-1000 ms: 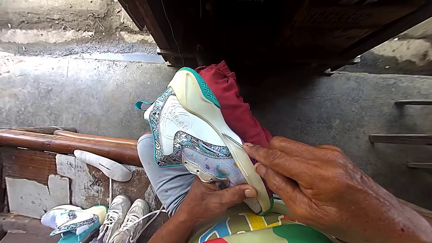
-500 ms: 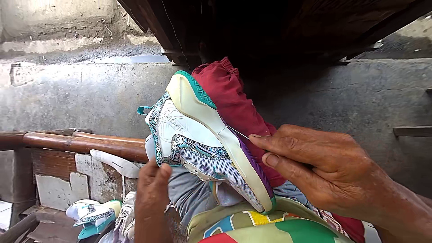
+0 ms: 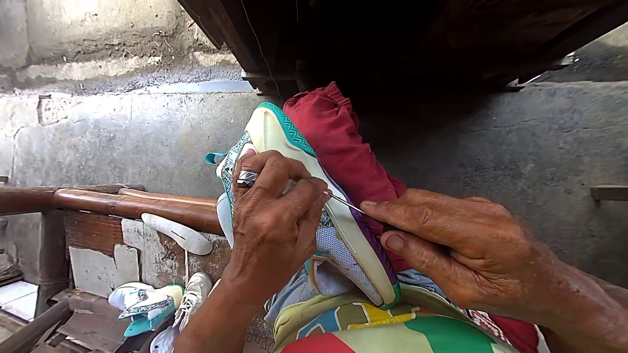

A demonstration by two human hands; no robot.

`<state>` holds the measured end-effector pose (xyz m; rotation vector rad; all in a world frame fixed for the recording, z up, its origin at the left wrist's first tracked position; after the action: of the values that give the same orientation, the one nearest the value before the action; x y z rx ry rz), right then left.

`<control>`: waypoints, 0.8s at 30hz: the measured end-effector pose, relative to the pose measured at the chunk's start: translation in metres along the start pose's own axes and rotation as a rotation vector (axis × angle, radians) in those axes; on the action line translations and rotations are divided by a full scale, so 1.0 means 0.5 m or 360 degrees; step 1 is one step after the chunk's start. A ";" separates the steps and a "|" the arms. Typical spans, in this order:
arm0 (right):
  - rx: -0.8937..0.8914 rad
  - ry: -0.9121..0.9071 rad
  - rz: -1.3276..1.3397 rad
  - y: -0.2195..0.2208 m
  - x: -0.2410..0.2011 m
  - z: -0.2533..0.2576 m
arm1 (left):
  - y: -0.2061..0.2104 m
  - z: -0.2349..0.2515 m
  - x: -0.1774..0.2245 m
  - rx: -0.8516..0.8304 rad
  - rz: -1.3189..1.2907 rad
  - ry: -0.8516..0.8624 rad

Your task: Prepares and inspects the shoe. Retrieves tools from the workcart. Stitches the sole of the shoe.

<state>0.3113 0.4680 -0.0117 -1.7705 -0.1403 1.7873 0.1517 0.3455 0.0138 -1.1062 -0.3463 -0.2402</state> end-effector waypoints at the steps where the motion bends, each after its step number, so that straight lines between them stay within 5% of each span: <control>1: -0.0039 0.0011 0.0000 -0.001 0.005 -0.003 | -0.001 -0.004 0.000 0.0044 -0.0033 -0.0011; 8: -0.0103 0.0053 0.0069 0.007 0.028 -0.014 | -0.082 -0.032 -0.064 0.0606 -0.0948 -0.0236; 11: -0.0019 0.0124 0.0011 -0.002 0.036 -0.011 | -0.112 -0.079 -0.107 0.0830 -0.0838 -0.0321; 15: 0.0020 0.0185 -0.0050 -0.010 0.036 -0.001 | -0.082 -0.160 -0.154 0.0642 -0.0658 -0.0685; 24: -0.0037 0.0018 -0.0192 0.016 0.011 0.038 | -0.030 -0.165 -0.159 0.0845 -0.1805 -0.1137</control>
<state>0.2914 0.4705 -0.0183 -1.7501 -0.2591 1.6960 0.0859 0.2659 -0.0380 -0.3247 -1.5802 -0.6982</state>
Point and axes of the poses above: each hand's wrist, its own z-axis towards the middle knuckle, its own y-axis out of the palm, x = y × z, the point moved 6 cm from there along z, towards the middle knuckle, and after that the axes turned 13 degrees about y, right-handed, at the moved point
